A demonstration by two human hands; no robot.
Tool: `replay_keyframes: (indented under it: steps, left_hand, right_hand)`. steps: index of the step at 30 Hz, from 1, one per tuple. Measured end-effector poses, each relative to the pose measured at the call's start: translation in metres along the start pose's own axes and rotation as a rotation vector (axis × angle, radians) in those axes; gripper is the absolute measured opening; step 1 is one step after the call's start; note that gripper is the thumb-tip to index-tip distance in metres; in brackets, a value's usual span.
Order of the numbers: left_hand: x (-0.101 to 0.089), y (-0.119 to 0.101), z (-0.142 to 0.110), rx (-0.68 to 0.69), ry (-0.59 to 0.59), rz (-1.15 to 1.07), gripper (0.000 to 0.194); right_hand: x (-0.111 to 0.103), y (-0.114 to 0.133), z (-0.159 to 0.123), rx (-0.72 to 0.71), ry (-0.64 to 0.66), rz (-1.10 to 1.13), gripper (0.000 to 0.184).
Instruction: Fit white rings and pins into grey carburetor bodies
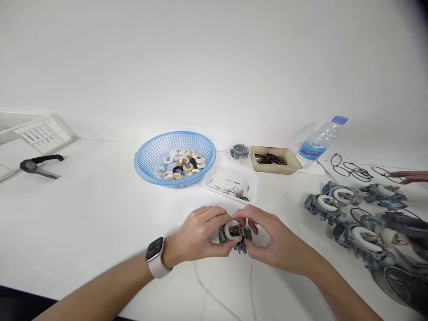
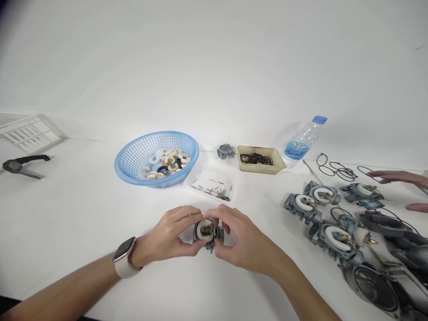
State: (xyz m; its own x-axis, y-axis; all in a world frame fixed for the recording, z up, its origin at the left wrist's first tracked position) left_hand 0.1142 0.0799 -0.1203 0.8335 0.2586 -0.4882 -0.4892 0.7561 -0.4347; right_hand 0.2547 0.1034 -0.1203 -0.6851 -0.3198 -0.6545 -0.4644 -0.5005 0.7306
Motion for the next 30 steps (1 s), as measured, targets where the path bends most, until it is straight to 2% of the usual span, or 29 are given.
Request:
replay_keyframes:
  steps: [6,11,17,25,30]
  left_hand:
    - [0.0008,0.0014,-0.0008,-0.008,0.006,0.003,0.034]
    - [0.0018,0.0016,-0.0009,-0.010,0.017,0.007,0.034]
    - [0.0012,0.0004,-0.0010,0.004,0.005,0.020,0.033]
    - [0.0015,0.0010,-0.0002,0.006,0.007,0.019,0.032]
    - [-0.0002,-0.0001,-0.0011,0.009,-0.007,0.013,0.034]
  right_hand:
    - [-0.0033,-0.0049,0.0040,-0.021,-0.073,0.023,0.051]
    - [-0.0041,-0.0024,0.0023,-0.021,-0.055,0.018,0.050]
    - [-0.0022,0.0013,0.0008,-0.024,-0.013,0.038,0.059]
    - [-0.0023,0.0031,0.0022,-0.052,-0.021,0.047,0.056]
    - [-0.0046,0.0008,0.0030,-0.036,-0.079,0.036,0.050]
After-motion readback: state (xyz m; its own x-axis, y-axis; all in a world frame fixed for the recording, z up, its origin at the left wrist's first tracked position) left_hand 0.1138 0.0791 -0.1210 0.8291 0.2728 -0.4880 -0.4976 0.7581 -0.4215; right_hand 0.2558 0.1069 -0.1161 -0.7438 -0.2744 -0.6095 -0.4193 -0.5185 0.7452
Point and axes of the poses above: each hand's wrist, its own z-axis towards the middle knuckle, its own x-axis out of the palm, y = z × x, the point moved 8 cm from there along z, towards the middle knuckle, and after that the axes turned 14 degrees about -y, right-handed, at the moved point
